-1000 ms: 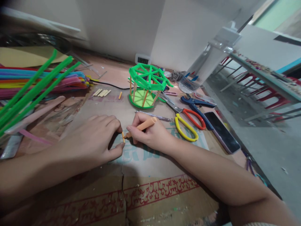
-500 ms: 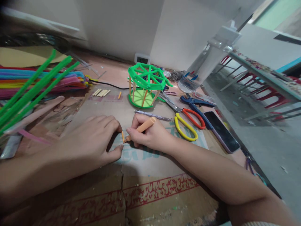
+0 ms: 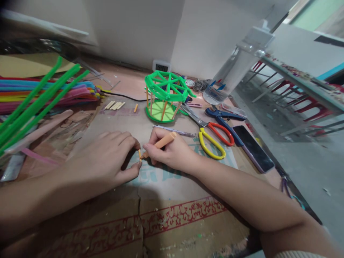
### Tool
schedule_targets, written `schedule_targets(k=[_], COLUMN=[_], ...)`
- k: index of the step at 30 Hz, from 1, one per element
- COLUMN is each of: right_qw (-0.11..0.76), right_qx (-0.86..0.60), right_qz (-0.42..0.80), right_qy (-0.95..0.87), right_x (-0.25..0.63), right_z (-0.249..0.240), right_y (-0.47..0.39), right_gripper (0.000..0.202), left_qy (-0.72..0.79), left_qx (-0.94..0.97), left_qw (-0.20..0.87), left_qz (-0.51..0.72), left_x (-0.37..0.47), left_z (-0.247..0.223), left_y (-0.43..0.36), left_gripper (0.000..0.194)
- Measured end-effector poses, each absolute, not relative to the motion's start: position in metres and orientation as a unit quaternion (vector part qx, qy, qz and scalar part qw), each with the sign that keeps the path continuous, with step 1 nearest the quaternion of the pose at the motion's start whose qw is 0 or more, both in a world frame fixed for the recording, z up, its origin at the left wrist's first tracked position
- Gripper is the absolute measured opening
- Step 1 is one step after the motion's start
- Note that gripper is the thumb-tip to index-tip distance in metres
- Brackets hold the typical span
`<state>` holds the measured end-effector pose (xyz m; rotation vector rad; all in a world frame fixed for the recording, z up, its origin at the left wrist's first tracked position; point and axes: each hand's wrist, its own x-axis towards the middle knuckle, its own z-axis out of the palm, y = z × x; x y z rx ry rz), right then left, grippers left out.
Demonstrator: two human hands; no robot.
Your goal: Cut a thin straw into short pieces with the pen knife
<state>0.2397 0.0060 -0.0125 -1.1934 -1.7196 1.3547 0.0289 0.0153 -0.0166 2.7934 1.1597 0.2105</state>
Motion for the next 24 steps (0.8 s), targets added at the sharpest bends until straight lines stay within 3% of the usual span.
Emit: schedule_targets(k=[6, 24], right_qw=[0.361, 0.332], right_qx=[-0.453, -0.459], right_qz=[0.506, 0.502], right_qy=[-0.639, -0.654], right_x=[0.2371, 0.2383], right_z=[-0.0162, -0.0134], right_y=[0.0095, 0.009], right_gripper=[0.036, 0.038], left_qy=[0.38, 0.363], left_qx=[0.92, 0.925], left_qw=[0.058, 0.035], left_qz=[0.082, 0.11], left_x=[0.028, 0.0237], left_z=[-0.0153, -0.021], left_y=[0.0142, 0.0142], left_gripper=[0.024, 0.023])
